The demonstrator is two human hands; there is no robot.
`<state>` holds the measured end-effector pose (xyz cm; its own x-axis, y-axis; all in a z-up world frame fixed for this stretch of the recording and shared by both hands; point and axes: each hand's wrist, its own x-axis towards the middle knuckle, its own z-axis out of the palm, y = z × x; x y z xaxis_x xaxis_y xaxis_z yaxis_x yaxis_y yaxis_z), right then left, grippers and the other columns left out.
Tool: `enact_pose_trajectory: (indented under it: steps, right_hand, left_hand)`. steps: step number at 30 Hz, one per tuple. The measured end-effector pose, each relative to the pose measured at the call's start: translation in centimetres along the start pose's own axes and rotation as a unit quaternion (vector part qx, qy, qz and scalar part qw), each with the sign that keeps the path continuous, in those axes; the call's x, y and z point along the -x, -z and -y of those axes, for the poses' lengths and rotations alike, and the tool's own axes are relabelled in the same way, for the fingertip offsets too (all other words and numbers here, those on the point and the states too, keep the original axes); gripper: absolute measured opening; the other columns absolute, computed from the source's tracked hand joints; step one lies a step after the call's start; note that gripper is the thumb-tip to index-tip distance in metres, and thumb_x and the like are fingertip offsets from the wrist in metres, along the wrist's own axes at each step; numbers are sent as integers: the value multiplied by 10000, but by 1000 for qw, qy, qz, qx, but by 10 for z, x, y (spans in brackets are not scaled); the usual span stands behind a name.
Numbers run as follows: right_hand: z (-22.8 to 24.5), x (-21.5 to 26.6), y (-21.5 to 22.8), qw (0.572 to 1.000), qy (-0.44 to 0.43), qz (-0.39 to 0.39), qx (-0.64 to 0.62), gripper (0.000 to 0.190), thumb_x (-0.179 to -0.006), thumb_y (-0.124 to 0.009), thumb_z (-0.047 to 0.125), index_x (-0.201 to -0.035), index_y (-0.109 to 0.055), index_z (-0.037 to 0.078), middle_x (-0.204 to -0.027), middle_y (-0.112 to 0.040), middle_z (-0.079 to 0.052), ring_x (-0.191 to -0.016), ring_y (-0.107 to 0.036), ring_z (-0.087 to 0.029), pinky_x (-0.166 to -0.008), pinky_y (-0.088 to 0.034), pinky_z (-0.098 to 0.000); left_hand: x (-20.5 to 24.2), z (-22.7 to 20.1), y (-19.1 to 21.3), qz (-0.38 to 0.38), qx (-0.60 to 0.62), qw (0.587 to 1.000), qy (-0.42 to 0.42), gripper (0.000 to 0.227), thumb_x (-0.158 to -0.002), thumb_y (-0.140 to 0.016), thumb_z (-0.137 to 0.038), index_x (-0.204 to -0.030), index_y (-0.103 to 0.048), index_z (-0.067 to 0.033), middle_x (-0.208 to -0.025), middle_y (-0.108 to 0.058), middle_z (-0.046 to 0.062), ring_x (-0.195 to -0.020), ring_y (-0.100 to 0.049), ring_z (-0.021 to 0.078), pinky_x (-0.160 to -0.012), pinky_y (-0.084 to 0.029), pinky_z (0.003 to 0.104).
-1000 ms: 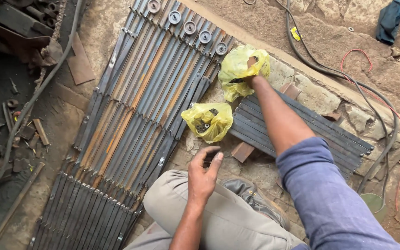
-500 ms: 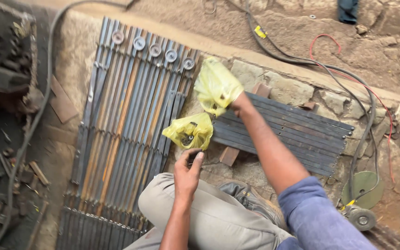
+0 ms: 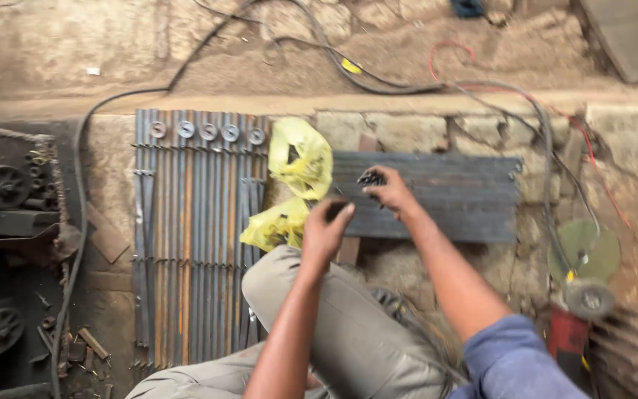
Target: The person sits on the ground and assembles metal bars by inserting small metal pins into holes along the bars. They retrieve pins from yellow plastic bags and place them into the bars, occasionally adjusting the bars' positions.
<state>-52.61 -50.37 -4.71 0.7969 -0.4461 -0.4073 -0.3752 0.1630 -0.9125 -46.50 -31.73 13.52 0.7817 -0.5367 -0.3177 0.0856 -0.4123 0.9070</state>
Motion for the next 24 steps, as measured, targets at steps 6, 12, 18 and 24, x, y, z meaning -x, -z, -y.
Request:
enact_pose_trajectory:
  steps: [6, 12, 18, 24]
  right_hand:
    - [-15, 30, 44, 962, 137, -87, 221, 372, -762, -794, 44, -1128, -752, 98, -1173, -750, -127, -1080, -704, -302, -911, -548, -393]
    - [-19, 40, 74, 974, 60, -124, 178, 278, -883, -746, 105, -1157, -766, 148, -1176, -766, -75, -1005, -743, -231, -879, -585, -362]
    - [-42, 40, 100, 980, 66, -148, 112, 252, -926, -732, 54, -1174, -760, 90, -1058, -796, -51, -885, -707, -108, -779, -552, -270]
    - [-53, 44, 114, 986, 22, -155, 64, 172, -944, -723, 43, -1114, -742, 24, -929, -756, -50, -800, -671, -98, -694, -523, -261]
  left_hand:
    - [-60, 20, -31, -16, -189, 981, 39, 349, -830, -793, -208, -1149, -731, -80, -1105, -776, 115, -1036, -736, 276, -925, -556, 377]
    - [-83, 94, -26, 109, -331, 929, 123, 503, -791, -823, -175, -1268, -671, -131, -1206, -724, 122, -1135, -675, 308, -996, -515, 406]
    - [-136, 143, 2, 41, -316, 942, 105, 466, -923, -710, -205, -1377, -638, -129, -1352, -673, 147, -1266, -628, 338, -1107, -469, 428]
    - [-164, 137, 28, -78, -293, 944, 127, 681, -902, -746, -204, -1503, -449, -83, -1329, -608, 239, -1214, -588, 398, -1049, -441, 467]
